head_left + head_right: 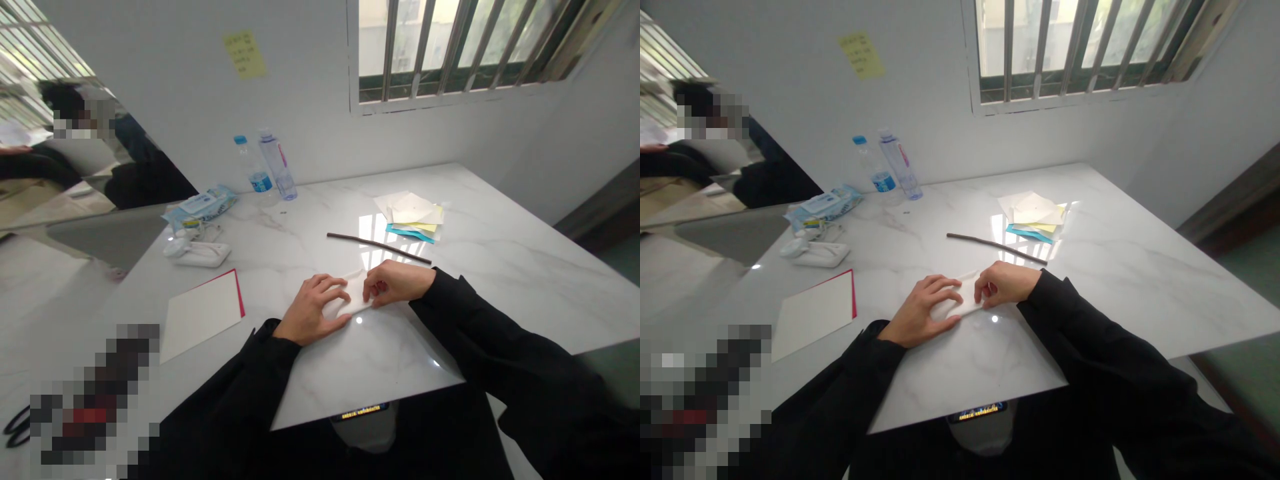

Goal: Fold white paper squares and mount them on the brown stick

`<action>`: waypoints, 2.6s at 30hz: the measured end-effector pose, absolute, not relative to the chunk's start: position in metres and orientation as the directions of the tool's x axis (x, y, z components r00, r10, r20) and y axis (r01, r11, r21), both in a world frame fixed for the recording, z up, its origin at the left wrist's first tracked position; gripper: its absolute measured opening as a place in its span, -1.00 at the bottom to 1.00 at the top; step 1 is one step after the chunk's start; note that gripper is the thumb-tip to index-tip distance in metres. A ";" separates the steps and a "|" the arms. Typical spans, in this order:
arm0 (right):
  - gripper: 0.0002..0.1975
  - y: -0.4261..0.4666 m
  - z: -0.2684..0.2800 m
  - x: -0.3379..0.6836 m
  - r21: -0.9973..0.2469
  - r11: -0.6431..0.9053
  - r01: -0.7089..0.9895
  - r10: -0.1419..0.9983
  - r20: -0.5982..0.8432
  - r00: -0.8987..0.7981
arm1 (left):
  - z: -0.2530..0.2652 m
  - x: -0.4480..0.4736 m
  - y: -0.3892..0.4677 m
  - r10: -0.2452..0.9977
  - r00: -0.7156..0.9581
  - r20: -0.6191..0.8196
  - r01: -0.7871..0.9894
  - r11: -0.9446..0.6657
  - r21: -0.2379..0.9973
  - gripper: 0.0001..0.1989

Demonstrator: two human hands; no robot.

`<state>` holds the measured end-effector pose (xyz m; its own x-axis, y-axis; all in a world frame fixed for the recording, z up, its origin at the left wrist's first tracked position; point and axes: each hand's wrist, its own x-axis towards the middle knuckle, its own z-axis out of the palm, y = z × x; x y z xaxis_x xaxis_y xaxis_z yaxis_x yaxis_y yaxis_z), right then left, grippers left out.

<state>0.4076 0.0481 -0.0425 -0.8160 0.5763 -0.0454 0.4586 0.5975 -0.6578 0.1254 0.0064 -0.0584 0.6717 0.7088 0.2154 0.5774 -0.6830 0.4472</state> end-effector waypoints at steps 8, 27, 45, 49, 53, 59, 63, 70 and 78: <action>-0.75 0.039 -0.040 0.395 -0.642 0.642 0.419 0.534 -0.018 -0.846 | -0.060 0.126 0.007 0.713 0.667 0.215 0.580 -0.679 0.451 -0.89; -0.80 0.034 -0.044 0.389 -0.624 0.669 0.403 0.529 0.020 -0.848 | -0.064 0.124 0.009 0.704 0.679 0.210 0.571 -0.685 0.453 -0.82; -0.85 0.041 -0.035 0.409 -0.592 0.582 0.558 0.624 -0.115 -0.773 | -0.061 0.124 0.008 0.720 0.668 0.187 0.587 -0.664 0.463 -0.81; -0.84 0.043 -0.037 0.410 -0.531 0.587 0.610 0.687 -0.072 -0.723 | -0.054 0.123 0.005 0.731 0.657 0.187 0.601 -0.657 0.456 -0.86; -0.82 0.046 -0.040 0.408 -0.478 0.590 0.651 0.740 -0.001 -0.672 | -0.049 0.122 0.001 0.732 0.657 0.180 0.626 -0.663 0.409 -0.80; -0.79 0.045 -0.044 0.403 -0.495 0.487 0.720 0.848 0.072 -0.524 | -0.050 0.130 -0.008 0.756 0.637 0.151 0.672 -0.640 0.373 -0.66; -0.86 0.042 -0.048 0.394 -0.562 0.519 0.644 0.826 0.135 -0.548 | -0.051 0.140 -0.016 0.797 0.588 0.138 0.718 -0.593 0.364 -0.67; -0.86 0.039 -0.057 0.383 -0.612 0.581 0.537 0.734 0.109 -0.670 | -0.056 0.140 -0.011 0.806 0.572 0.151 0.736 -0.586 0.338 -0.56; -0.84 0.041 -0.059 0.385 -0.637 0.545 0.545 0.749 0.077 -0.658 | -0.060 0.134 -0.006 0.824 0.533 0.194 0.659 -0.547 0.517 -0.65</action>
